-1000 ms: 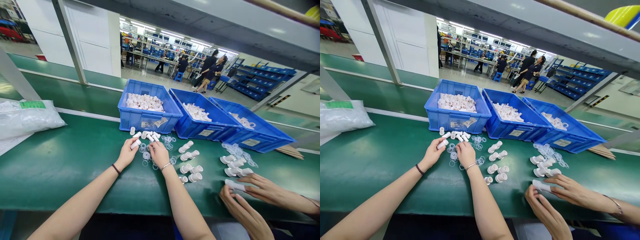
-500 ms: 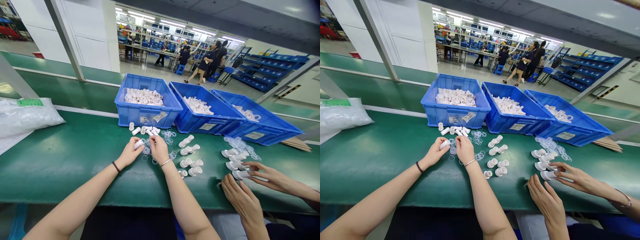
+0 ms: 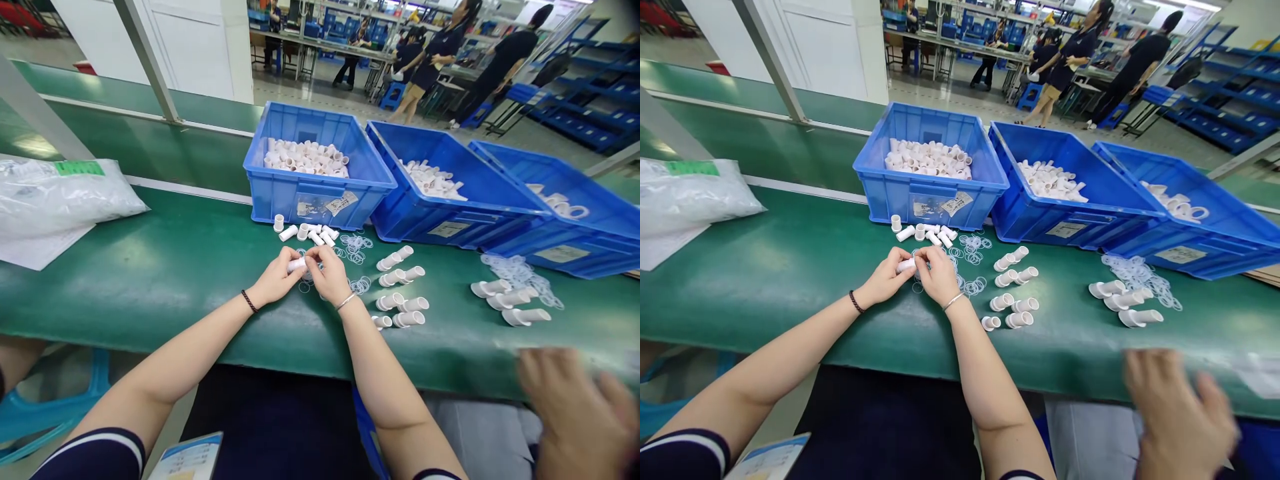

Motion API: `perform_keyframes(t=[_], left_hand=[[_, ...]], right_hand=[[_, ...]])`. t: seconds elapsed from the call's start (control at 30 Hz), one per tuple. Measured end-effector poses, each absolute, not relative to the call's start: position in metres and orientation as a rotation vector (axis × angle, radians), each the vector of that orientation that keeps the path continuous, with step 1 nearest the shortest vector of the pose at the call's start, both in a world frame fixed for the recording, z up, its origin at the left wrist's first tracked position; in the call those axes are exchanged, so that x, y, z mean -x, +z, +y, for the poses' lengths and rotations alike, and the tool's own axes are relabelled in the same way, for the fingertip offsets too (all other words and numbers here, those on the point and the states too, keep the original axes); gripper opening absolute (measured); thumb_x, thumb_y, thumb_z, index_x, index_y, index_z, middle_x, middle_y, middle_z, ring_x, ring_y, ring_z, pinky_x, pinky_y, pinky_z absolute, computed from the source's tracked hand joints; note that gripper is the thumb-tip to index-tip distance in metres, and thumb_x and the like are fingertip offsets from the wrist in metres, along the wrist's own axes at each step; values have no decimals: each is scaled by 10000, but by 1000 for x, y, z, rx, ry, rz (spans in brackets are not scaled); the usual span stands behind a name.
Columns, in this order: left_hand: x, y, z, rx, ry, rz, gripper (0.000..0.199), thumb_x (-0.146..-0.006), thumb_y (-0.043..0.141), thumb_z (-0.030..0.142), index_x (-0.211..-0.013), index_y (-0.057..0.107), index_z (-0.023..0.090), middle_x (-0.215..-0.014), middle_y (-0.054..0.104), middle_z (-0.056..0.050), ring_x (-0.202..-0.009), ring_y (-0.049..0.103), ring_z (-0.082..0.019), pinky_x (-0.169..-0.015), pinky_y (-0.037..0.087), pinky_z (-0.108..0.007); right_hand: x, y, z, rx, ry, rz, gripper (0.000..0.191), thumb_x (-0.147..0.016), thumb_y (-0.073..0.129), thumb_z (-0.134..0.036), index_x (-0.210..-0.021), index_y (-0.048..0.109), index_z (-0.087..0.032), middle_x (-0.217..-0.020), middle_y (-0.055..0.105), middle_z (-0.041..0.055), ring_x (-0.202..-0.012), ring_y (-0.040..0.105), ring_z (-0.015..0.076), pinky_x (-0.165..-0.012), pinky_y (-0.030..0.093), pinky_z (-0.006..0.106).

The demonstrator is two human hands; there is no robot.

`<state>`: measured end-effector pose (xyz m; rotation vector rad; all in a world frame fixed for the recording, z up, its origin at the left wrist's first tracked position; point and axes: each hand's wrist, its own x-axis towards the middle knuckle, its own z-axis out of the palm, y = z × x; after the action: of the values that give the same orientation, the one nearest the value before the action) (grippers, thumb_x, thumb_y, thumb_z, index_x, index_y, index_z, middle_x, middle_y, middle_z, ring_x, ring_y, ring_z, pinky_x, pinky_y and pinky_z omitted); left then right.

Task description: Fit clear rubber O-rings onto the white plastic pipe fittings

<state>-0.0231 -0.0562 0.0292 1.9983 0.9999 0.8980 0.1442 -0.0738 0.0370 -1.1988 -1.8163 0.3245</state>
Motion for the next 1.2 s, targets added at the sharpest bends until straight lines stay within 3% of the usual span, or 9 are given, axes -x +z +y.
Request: perform_keyframes(t=[0.2, 0.37, 0.47, 0.67, 0.87, 1.07, 1.2], left_hand=[[33, 32, -54, -2330, 737, 887, 196, -861, 516, 373, -923, 454, 197, -804, 570, -29, -686, 534, -177, -620, 382, -304], [32, 33, -56, -2241, 956, 768, 226, -844, 559, 335, -994, 476, 188, -938, 579, -58, -833, 560, -182, -751, 427, -324], [25, 32, -58, -1960, 1033, 752, 257, -855, 560, 355, -1029, 481, 183, -994, 564, -57, -888, 545, -163, -785, 429, -304], [14, 36, -59, -1148, 945, 697, 307, -834, 585, 416, -969, 451, 176, -741, 510, 19, -584, 439, -76, -540, 325, -210], [16, 43, -59, -925, 868, 663, 273, -798, 636, 351, -920, 479, 164, -718, 545, 5, -549, 467, -67, -504, 324, -187], [19, 41, -54, -904, 794, 678, 238, -803, 631, 331, -869, 474, 165, -657, 498, 23, -520, 459, -64, -481, 310, -176], [22, 44, -54, -889, 751, 644, 228, -795, 633, 315, -848, 473, 162, -661, 492, 21, -516, 449, -61, -474, 301, -173]], right_hand=[[-148, 35, -70, 1221, 723, -1671, 123, -833, 578, -301, -905, 553, -206, -802, 605, 13, -725, 558, 148, -711, 467, 312], [-149, 37, -68, 1133, 1300, -1347, 329, -726, 697, -437, -875, 514, -208, -735, 547, -26, -634, 511, 111, -576, 425, 251], [-146, 39, -70, 1093, 1468, -1167, 389, -693, 728, -491, -861, 522, -208, -745, 551, -29, -622, 504, 96, -557, 432, 230], [-142, 40, -71, 1034, 1259, -1239, 329, -756, 687, -499, -869, 576, -210, -824, 571, -5, -721, 539, 108, -633, 474, 245], [-146, 35, -70, 1056, 1072, -1489, 292, -797, 663, -460, -852, 554, -195, -821, 587, 9, -782, 569, 138, -721, 493, 291], [-144, 33, -70, 1136, 743, -1735, 205, -895, 540, -397, -865, 546, -194, -881, 547, 29, -806, 548, 144, -724, 479, 296], [-143, 35, -72, 1140, 753, -1719, 221, -881, 566, -411, -894, 555, -190, -885, 557, 27, -779, 539, 139, -699, 463, 289]])
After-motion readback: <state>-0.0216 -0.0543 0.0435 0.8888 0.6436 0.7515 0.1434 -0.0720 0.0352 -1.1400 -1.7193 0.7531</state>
